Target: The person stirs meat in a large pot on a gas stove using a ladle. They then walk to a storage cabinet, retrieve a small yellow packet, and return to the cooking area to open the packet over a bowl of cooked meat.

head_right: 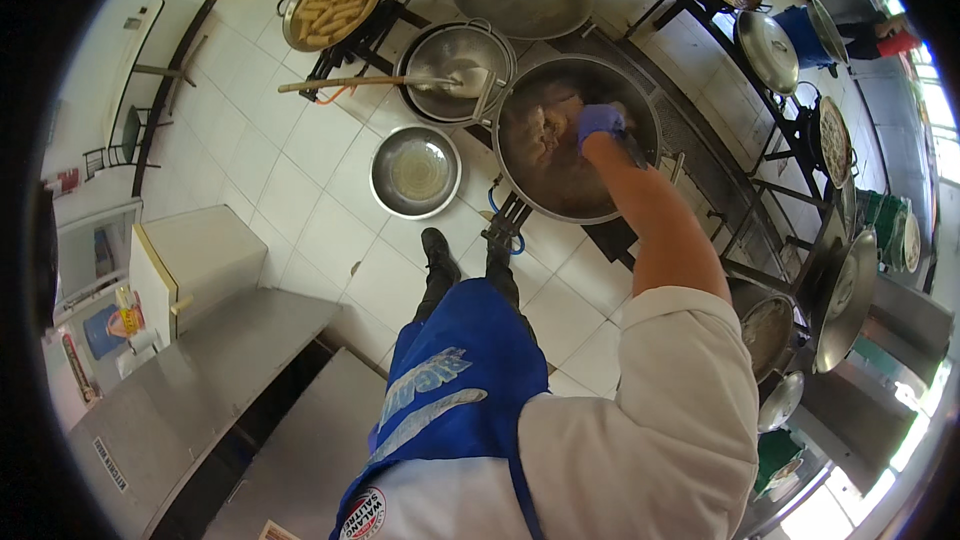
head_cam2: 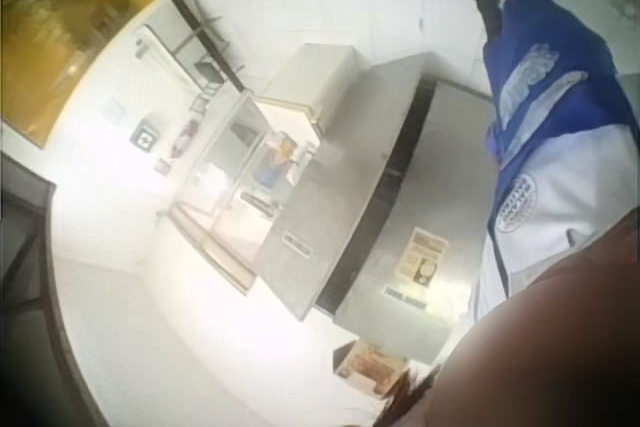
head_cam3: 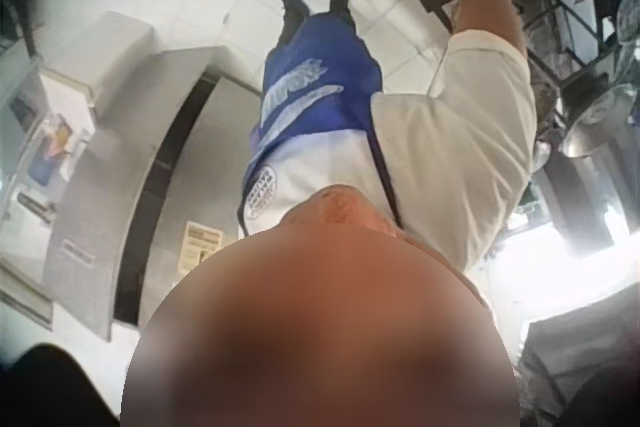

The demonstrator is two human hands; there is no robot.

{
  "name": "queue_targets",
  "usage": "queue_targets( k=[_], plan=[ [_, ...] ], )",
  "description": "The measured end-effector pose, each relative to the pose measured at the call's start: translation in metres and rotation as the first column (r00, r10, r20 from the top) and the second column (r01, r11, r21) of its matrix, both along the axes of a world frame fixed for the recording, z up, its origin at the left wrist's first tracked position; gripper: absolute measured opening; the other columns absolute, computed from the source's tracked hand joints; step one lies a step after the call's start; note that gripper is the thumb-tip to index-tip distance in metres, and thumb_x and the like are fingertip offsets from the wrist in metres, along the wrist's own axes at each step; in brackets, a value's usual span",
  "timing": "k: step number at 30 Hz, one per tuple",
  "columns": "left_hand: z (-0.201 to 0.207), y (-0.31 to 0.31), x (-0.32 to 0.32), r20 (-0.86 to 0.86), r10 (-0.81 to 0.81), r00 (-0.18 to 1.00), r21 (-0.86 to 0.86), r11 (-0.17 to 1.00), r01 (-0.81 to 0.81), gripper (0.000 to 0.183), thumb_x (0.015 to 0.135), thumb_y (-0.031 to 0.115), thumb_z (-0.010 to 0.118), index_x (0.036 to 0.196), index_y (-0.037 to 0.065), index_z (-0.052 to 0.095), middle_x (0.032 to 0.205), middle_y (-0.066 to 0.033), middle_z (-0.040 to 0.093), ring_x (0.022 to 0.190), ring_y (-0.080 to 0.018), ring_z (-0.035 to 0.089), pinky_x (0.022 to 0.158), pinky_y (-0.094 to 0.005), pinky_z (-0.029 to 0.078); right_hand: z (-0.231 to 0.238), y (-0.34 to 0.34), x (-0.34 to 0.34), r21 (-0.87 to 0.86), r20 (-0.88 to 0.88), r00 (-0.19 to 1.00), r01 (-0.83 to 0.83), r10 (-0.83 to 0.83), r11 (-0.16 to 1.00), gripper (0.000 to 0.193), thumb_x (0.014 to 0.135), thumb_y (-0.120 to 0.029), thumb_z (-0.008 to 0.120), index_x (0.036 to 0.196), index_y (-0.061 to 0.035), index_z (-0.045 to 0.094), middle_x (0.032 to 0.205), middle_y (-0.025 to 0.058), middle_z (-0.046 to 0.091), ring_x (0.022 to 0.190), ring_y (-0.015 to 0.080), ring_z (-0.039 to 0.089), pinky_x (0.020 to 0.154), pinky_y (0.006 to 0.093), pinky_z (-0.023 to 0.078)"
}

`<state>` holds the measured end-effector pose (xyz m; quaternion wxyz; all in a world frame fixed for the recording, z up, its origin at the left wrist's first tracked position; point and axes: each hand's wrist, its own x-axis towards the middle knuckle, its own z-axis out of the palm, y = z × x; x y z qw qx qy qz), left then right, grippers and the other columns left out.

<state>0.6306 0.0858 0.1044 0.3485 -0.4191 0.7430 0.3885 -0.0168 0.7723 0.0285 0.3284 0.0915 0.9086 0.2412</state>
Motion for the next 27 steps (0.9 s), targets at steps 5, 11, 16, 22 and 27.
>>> queue_targets(
  k=[5,11,16,22,27],
  plan=[
    [-0.009,0.018,0.018,0.034,-0.208,0.978,-0.103,0.972,0.211,0.027,0.095,0.006,0.059,0.118,0.002,0.072,0.118,-0.0136,0.072,0.107,-0.0231,0.069,0.098,-0.0339,0.053,0.037,0.011,0.031,-0.074,-0.005,0.999,-0.053,0.053,0.996,0.021,0.092,-0.022,0.065,0.105,-0.0152,0.080,0.108,0.0075,0.077,0.097,0.0290,0.076,0.062,0.0517,0.061],
    [-0.014,0.022,-0.048,0.029,-0.143,0.989,-0.082,0.986,0.145,0.027,0.095,0.006,0.059,0.118,0.003,0.072,0.118,-0.0134,0.072,0.107,-0.0231,0.069,0.098,-0.0342,0.053,0.045,0.019,0.067,-0.129,-0.098,0.994,0.044,-0.056,0.991,0.023,0.094,-0.023,0.060,0.103,-0.0131,0.079,0.107,0.0110,0.077,0.097,0.0302,0.075,0.070,0.0479,0.062],
    [-0.052,-0.023,-0.063,-0.140,-0.192,0.971,0.077,0.976,0.204,0.027,0.096,0.009,0.060,0.119,0.004,0.072,0.118,-0.0134,0.072,0.108,-0.0238,0.069,0.098,-0.0344,0.053,0.072,0.022,0.100,-0.188,-0.184,0.976,0.079,-0.114,0.979,0.024,0.095,-0.023,0.058,0.100,-0.0120,0.079,0.105,0.0152,0.076,0.099,0.0331,0.074,0.081,0.0453,0.060],
    [-0.133,-0.052,-0.060,-0.185,-0.122,0.975,0.193,0.969,0.157,0.029,0.096,0.017,0.061,0.120,0.006,0.072,0.119,-0.0127,0.072,0.108,-0.0248,0.069,0.097,-0.0359,0.053,0.121,0.008,0.152,-0.203,-0.176,0.965,0.157,-0.194,0.966,0.025,0.096,-0.021,0.055,0.102,-0.0112,0.078,0.106,0.0177,0.075,0.100,0.0352,0.073,0.084,0.0455,0.060],
    [-0.142,-0.068,-0.107,-0.174,-0.161,0.972,0.286,0.936,0.206,0.030,0.098,0.021,0.058,0.122,0.008,0.070,0.120,-0.0110,0.072,0.108,-0.0249,0.069,0.094,-0.0368,0.052,0.142,-0.016,0.211,-0.208,-0.196,0.934,0.258,-0.299,0.943,0.028,0.096,-0.020,0.053,0.102,-0.0096,0.078,0.107,0.0187,0.075,0.103,0.0379,0.072,0.086,0.0471,0.059]
  ],
)
